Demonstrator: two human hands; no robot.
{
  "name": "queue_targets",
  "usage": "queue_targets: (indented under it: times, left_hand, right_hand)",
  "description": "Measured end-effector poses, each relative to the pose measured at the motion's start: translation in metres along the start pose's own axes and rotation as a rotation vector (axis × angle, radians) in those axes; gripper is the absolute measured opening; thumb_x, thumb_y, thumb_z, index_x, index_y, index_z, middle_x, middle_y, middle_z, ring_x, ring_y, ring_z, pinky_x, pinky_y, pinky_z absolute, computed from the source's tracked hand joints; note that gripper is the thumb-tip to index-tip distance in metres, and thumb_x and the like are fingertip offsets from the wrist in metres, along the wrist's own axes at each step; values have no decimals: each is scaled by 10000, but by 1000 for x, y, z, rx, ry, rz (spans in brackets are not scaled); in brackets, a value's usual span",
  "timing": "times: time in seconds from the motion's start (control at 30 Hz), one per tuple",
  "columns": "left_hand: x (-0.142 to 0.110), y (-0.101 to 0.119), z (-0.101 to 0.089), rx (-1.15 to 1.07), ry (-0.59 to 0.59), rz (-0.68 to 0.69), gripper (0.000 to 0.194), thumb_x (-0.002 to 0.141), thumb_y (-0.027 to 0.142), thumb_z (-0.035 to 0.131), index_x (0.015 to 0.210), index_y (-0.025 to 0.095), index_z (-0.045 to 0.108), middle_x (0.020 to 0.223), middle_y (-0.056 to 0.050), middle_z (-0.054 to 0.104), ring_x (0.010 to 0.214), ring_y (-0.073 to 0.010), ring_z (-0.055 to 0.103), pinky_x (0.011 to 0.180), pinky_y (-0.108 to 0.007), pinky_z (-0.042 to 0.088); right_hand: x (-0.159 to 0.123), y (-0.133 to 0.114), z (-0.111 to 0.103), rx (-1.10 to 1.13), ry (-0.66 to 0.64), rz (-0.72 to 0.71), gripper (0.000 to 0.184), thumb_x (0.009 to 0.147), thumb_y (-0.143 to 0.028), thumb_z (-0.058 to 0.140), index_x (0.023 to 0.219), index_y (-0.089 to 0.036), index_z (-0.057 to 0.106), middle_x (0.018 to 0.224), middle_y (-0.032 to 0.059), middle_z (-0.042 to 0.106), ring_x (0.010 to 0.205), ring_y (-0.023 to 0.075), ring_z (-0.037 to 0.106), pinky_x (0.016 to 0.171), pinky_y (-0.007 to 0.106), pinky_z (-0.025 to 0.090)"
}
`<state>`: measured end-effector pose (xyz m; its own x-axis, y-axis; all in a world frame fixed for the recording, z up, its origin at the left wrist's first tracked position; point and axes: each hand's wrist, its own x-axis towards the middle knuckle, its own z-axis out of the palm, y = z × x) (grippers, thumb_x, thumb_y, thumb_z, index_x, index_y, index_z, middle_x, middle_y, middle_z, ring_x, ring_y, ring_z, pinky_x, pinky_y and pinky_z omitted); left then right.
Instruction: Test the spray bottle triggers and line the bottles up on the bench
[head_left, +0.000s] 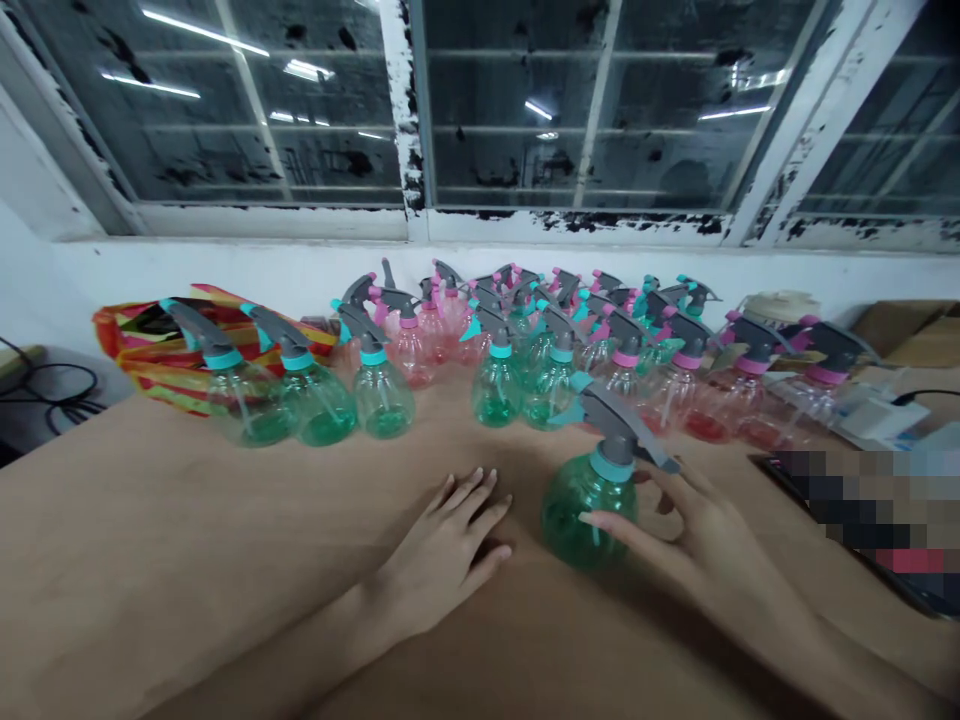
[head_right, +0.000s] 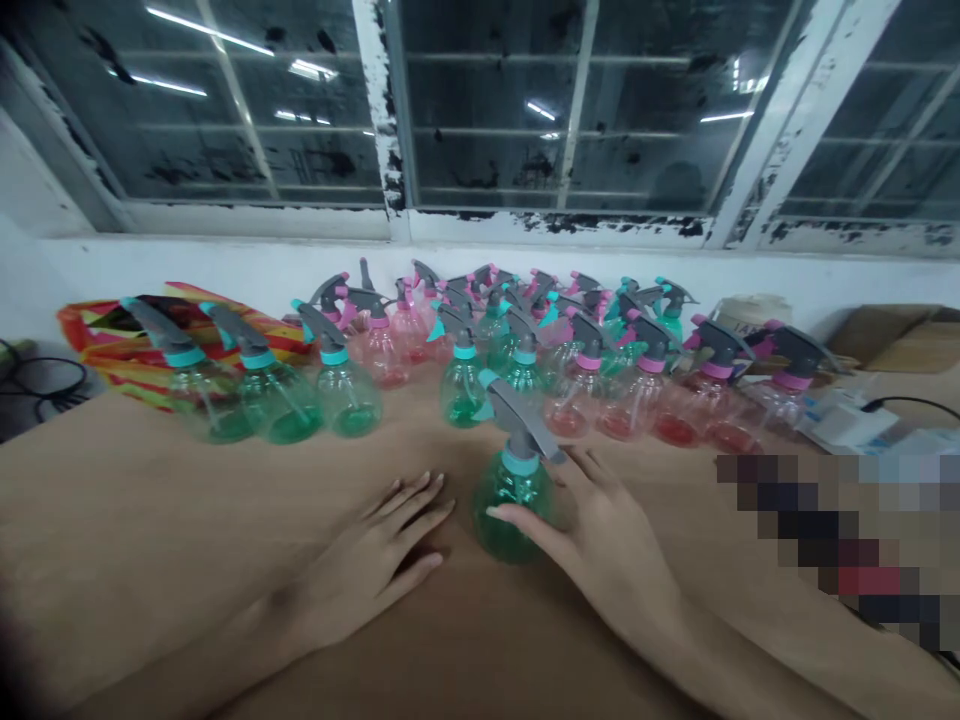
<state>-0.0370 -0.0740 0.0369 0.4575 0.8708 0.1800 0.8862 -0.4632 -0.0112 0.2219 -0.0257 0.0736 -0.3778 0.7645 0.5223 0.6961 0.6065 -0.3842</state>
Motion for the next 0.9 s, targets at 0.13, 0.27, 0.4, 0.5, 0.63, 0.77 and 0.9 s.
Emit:
queue_targets:
  times: [0.13,0.27,0.4,0.5,0.63,0.77,0.9]
  left_hand:
    - [-26,-9,-8,14,5,-38,464,988,445,402,1367,184,464,1464,-91,400,1350,-257,360,1092,-452,319]
    - [-50,-19,-13,9,3,-88,462,984,435,418,1375,193,457,1467,-73,398,1348,-246,365,1094,-440,327]
    - [-68,-26,-14,-8,4,-130,443,985,406,423,1370,191,463,1471,-62,389,1347,-236,368,1099,-440,323]
    - [-74,-28,-14,-28,12,-138,440,982,387,432,1377,195,452,1475,-55,383,1354,-224,355,1109,-428,308]
    - [-75,-27,-15,-49,41,-139,433,970,367,455,1369,197,458,1468,-57,396,1353,-220,358,1110,-430,306]
    - [-74,-26,-18,-62,33,-147,434,969,363,455,1368,191,459,1461,-66,402,1344,-232,373,1096,-452,327]
    - [-75,-26,-19,-71,33,-145,439,968,368,460,1371,195,456,1460,-64,406,1340,-236,379,1097,-453,328]
  right_hand:
    - [29,-23,22,-10,-86,25,575,783,-672,525,1134,-222,595,850,67,695,754,277,671,563,350,481]
    - [67,-51,56,-16,-73,-23,583,788,-661,530,1133,-198,607,926,88,703,849,297,657,676,382,488]
    - [100,-74,85,-12,-105,10,636,788,-662,524,1180,-164,583,888,117,713,821,312,664,646,386,481]
    - [116,-82,99,-7,-119,29,700,801,-666,496,1261,-139,513,794,115,719,766,332,674,607,396,470]
    - [132,-85,108,-13,-141,42,699,814,-642,497,1276,-118,486,870,146,724,822,346,674,622,390,466]
    - [145,-87,113,-32,-164,57,691,824,-641,480,1266,-110,505,874,165,719,830,353,672,606,380,458]
    - [156,-89,118,-33,-180,50,661,839,-614,483,1270,-113,511,903,175,717,852,347,671,623,385,466]
